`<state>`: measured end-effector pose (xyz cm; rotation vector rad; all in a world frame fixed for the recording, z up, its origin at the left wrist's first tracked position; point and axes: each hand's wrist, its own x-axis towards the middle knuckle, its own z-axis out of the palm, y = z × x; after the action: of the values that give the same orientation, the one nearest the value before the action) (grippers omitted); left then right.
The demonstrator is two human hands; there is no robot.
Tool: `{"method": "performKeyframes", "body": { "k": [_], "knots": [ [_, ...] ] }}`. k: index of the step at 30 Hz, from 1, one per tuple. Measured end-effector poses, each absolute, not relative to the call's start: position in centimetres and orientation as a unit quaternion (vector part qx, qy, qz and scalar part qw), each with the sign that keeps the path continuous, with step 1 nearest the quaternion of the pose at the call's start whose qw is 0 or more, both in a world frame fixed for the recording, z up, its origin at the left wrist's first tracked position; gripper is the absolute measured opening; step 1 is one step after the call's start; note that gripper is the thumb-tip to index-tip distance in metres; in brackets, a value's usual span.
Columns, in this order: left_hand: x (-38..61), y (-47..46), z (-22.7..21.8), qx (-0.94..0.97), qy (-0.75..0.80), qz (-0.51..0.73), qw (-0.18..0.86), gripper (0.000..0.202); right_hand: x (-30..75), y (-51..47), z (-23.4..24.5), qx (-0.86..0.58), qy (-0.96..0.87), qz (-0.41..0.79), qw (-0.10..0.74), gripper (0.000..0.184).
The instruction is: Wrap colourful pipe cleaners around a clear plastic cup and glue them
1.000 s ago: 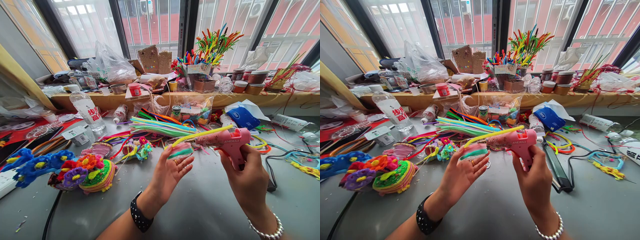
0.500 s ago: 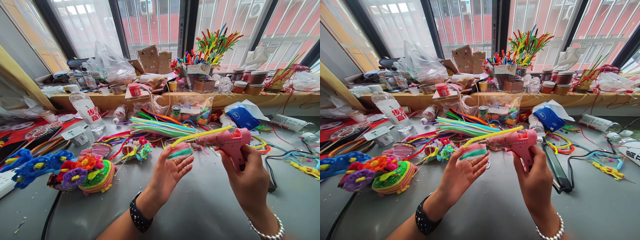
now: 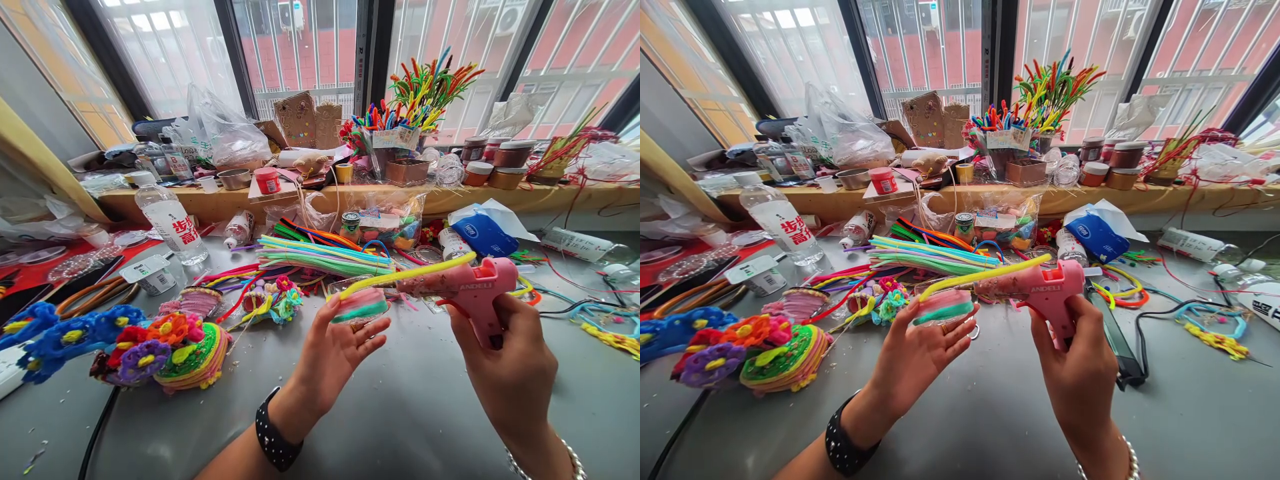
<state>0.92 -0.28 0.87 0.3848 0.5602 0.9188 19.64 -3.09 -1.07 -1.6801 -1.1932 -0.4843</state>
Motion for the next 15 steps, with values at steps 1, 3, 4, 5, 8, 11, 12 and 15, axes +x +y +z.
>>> {"method": "performKeyframes", "body": {
  "k": [1, 3, 4, 5, 8, 11, 12, 15],
  "knots": [
    [0.9, -0.3, 0.8, 0.183, 0.262, 0.434, 0.842, 0.059, 19.6, -3.1, -1.1, -0.693, -0.489, -0.201, 0.490, 0.057],
    [0.9, -0.3, 0.8, 0.183, 0.257, 0.433, 0.844, 0.060, 19.6, -3.2, -1.0, -0.692, -0.488, -0.207, 0.490, 0.056],
    [0.9, -0.3, 0.8, 0.183, 0.258, 0.432, 0.845, 0.060, 19.6, -3.3, -1.0, -0.690, -0.489, -0.209, 0.490, 0.056],
    [0.9, -0.4, 0.8, 0.183, 0.258, 0.432, 0.844, 0.060, 19.6, -3.4, -0.9, -0.689, -0.491, -0.210, 0.490, 0.055],
    [0.9, -0.4, 0.8, 0.190, 0.258, 0.436, 0.841, 0.059, 19.5, -3.6, -0.6, -0.691, -0.494, -0.209, 0.485, 0.054],
    [0.8, -0.4, 0.8, 0.201, 0.247, 0.436, 0.842, 0.056, 19.5, -3.8, -0.3, -0.694, -0.490, -0.210, 0.484, 0.052],
    [0.8, -0.4, 0.8, 0.206, 0.239, 0.436, 0.843, 0.054, 19.5, -3.9, -0.2, -0.694, -0.486, -0.212, 0.487, 0.052],
    [0.8, -0.5, 0.8, 0.225, 0.209, 0.438, 0.845, 0.049, 19.5, -4.2, -0.3, -0.703, -0.473, -0.198, 0.493, 0.050]
  ]
}}
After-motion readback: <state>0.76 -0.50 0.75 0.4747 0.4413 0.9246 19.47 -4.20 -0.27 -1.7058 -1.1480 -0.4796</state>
